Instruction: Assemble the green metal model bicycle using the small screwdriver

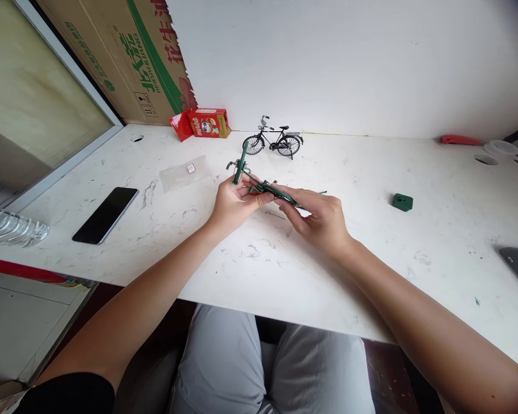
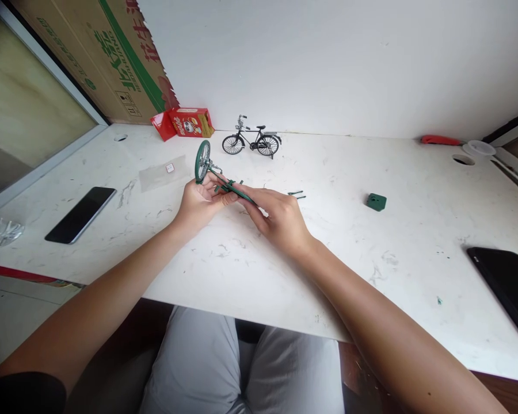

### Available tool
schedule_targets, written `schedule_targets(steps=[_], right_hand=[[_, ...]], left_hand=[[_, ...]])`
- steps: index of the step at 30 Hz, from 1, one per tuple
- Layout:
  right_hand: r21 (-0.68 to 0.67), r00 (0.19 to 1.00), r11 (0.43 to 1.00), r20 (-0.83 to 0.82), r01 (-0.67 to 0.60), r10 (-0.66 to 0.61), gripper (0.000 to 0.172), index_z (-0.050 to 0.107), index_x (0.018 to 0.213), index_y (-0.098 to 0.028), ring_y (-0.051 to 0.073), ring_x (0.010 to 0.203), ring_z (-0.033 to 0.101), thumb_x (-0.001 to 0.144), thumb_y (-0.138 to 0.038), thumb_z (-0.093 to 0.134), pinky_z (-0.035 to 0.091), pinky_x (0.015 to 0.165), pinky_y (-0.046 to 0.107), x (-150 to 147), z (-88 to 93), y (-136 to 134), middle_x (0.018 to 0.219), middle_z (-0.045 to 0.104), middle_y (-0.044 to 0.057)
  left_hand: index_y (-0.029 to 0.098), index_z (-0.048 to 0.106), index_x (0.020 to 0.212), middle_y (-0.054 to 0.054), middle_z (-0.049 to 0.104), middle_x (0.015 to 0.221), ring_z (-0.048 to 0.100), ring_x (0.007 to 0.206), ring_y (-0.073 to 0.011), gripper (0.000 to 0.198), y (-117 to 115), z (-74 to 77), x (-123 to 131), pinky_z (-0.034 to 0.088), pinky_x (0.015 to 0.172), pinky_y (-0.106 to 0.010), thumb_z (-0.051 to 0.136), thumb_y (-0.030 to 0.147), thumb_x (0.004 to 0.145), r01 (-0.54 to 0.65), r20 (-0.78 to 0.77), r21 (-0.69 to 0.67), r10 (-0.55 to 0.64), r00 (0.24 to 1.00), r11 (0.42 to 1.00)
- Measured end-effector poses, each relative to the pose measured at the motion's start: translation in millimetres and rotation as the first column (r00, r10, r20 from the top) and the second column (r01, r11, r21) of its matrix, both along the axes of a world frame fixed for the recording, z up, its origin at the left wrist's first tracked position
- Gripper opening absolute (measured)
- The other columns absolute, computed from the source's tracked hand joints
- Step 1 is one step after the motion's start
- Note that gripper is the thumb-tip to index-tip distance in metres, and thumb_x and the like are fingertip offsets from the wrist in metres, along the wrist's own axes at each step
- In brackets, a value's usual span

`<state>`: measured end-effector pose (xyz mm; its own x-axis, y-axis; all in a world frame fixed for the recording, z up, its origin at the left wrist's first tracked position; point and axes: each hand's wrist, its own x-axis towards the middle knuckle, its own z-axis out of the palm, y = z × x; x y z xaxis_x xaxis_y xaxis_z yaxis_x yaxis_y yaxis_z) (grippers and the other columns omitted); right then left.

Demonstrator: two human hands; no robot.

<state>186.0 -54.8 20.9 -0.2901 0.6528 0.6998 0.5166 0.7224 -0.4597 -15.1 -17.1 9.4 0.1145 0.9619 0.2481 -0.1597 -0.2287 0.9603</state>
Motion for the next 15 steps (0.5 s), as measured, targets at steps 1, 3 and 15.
schedule_targets(steps=[1, 3, 15], right_hand=[[0.011, 1.000, 1.000, 0.001, 0.011, -0.011, 0.032, 0.078, 0.134, -0.029, 0.022, 0.096, 0.084, 0.106, -0.023, 0.063, 0.071, 0.082, 0.033, 1.2, 1.0, 0.7, 0.119, 0.085, 0.002], [0.032, 0.999, 0.999, -0.022, 0.038, -0.038, 0.030, 0.079, 0.131, -0.027, 0.021, 0.093, 0.084, 0.104, -0.023, 0.065, 0.071, 0.078, 0.032, 2.8, 2.6, 1.6, 0.116, 0.085, 0.003], [0.076, 0.990, 0.989, -0.077, 0.123, -0.118, 0.019, 0.079, 0.117, -0.025, 0.018, 0.076, 0.079, 0.103, -0.027, 0.067, 0.070, 0.068, 0.031, -1.5, 8.0, -5.2, 0.098, 0.084, 0.003]], left_hand=[[0.019, 0.063, 0.095, -0.005, 0.074, 0.096, 0.076, 0.103, -0.0246, 0.054, 0.8, 0.6, -0.5, 0.061, 0.101, -0.042, 0.102, 0.045, 0.068, 0.022, 0.013, 0.003, -0.022, 1.000, 1.000], [0.018, 0.065, 0.097, -0.007, 0.075, 0.099, 0.077, 0.101, -0.0250, 0.052, 1.8, 1.7, -1.1, 0.062, 0.100, -0.044, 0.099, 0.050, 0.072, 0.068, 0.033, 0.000, -0.067, 0.997, 0.998], [0.015, 0.072, 0.096, -0.009, 0.080, 0.099, 0.079, 0.093, -0.0225, 0.044, -6.5, 10.8, 3.0, 0.064, 0.097, -0.043, 0.095, 0.048, 0.079, 0.121, 0.083, -0.048, -0.117, 0.990, 0.991]])
